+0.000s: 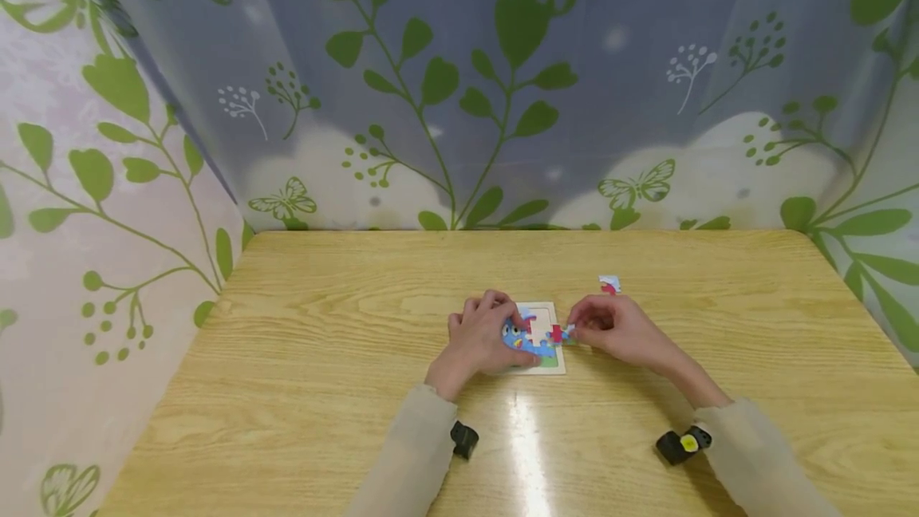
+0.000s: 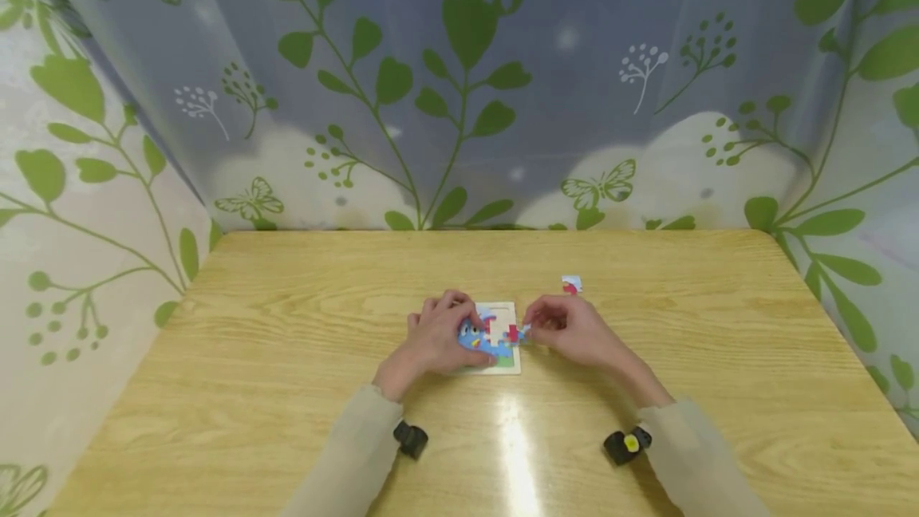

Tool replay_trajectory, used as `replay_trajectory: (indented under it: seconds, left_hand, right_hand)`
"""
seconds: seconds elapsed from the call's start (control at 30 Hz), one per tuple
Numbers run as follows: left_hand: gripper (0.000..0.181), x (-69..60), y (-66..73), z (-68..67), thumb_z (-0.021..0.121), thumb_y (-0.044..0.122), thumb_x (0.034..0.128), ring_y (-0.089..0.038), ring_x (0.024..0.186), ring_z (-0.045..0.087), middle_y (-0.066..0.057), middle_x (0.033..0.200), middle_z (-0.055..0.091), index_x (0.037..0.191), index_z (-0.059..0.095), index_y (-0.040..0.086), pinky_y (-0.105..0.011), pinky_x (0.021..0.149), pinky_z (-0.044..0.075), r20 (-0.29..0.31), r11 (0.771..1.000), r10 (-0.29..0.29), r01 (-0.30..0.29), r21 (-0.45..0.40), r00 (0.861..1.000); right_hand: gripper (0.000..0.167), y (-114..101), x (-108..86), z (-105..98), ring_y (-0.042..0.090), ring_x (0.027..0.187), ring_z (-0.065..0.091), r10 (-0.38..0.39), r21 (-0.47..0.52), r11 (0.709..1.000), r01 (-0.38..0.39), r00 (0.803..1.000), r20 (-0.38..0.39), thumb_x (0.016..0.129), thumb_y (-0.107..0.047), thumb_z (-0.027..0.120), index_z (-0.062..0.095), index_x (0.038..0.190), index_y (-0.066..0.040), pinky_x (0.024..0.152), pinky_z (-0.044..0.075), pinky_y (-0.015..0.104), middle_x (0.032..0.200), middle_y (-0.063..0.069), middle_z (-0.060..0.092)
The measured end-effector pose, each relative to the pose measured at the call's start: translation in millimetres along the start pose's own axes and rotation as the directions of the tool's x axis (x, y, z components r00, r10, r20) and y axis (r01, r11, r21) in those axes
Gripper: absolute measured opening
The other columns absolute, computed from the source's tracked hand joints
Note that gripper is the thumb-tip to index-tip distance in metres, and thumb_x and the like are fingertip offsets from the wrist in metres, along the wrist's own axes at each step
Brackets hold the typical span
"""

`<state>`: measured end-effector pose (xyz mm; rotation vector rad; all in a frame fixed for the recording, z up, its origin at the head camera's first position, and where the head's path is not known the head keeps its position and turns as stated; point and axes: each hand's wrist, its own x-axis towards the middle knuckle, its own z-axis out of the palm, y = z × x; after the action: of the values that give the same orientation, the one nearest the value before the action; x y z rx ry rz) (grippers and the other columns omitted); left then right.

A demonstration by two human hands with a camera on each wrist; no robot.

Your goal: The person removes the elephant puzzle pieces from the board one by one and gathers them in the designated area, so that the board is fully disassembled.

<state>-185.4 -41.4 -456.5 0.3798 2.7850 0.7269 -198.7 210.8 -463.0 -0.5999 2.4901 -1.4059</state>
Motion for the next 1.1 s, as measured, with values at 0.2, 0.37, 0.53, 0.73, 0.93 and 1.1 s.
replay_trajectory:
  seconds: [0.2,0.37,0.53,0.73,0.93,1.1]
  left_hand:
    - [0.040,-1.1,0.4,-0.8,0.084,0.055,0.0784,-0.032,0.138,0.037,0.005,0.151,0.043,0.099,0.059,0.031,-0.057,0.104,0.030,0.006,1.000,0.000,0.000,-0.002,1.000]
    - [0.040,-2.5,0.9,-0.2,0.084,0.054,0.0783,-0.031,0.138,0.037,0.006,0.149,0.043,0.100,0.059,0.031,-0.055,0.101,0.031,0.008,1.000,0.005,-0.005,-0.007,1.000]
    - [0.040,-3.9,1.0,1.5,0.084,0.054,0.0784,-0.031,0.138,0.037,0.005,0.149,0.043,0.100,0.060,0.030,-0.056,0.102,0.030,0.004,1.000,0.013,-0.013,-0.015,1.000]
    - [0.039,-3.0,-0.1,1.7,0.084,0.053,0.0786,-0.032,0.138,0.037,0.005,0.149,0.043,0.098,0.060,0.030,-0.059,0.103,0.029,-0.002,0.999,0.016,-0.016,-0.027,1.000]
    - [0.039,0.2,-1.6,0.5,0.084,0.054,0.0787,-0.032,0.137,0.037,0.005,0.148,0.043,0.098,0.060,0.031,-0.054,0.098,0.030,0.000,1.000,0.015,-0.015,-0.020,1.000]
    - [0.039,1.1,-1.7,-0.4,0.084,0.054,0.0787,-0.031,0.137,0.037,0.006,0.147,0.043,0.099,0.060,0.031,-0.053,0.097,0.030,0.000,1.000,0.014,-0.014,-0.018,1.000]
  right_hand:
    - [0.007,2.8,-11.9,-8.6,0.011,0.064,0.057,0.024,0.014,1.000,-0.024,1.000,-0.018,0.094,-0.006,0.069,0.070,0.102,-0.006,0.057,0.050,0.026,0.089,0.009,0.068]
    - [0.008,6.3,-19.9,-15.7,0.013,0.066,0.058,0.045,0.007,0.999,-0.045,0.998,-0.045,0.095,-0.010,0.071,0.070,0.102,-0.006,0.058,0.049,0.025,0.090,0.011,0.069]
    - [0.010,8.7,-26.9,-22.4,0.016,0.070,0.061,0.053,-0.003,0.999,-0.054,0.996,-0.076,0.095,-0.011,0.071,0.070,0.103,-0.006,0.060,0.051,0.026,0.096,0.011,0.071]
    - [0.012,14.6,-32.2,-29.3,0.017,0.070,0.062,0.057,-0.018,0.998,-0.060,0.991,-0.118,0.096,-0.012,0.071,0.070,0.106,-0.005,0.059,0.051,0.027,0.096,0.012,0.072]
    - [0.014,21.1,-35.9,-39.4,0.015,0.071,0.062,0.062,-0.032,0.997,-0.068,0.986,-0.154,0.097,-0.012,0.070,0.070,0.109,-0.004,0.061,0.052,0.028,0.098,0.011,0.072]
    - [0.016,27.1,-40.0,-48.9,0.016,0.069,0.061,0.070,-0.044,0.996,-0.079,0.981,-0.181,0.097,-0.012,0.070,0.070,0.110,-0.003,0.060,0.051,0.027,0.095,0.012,0.072]
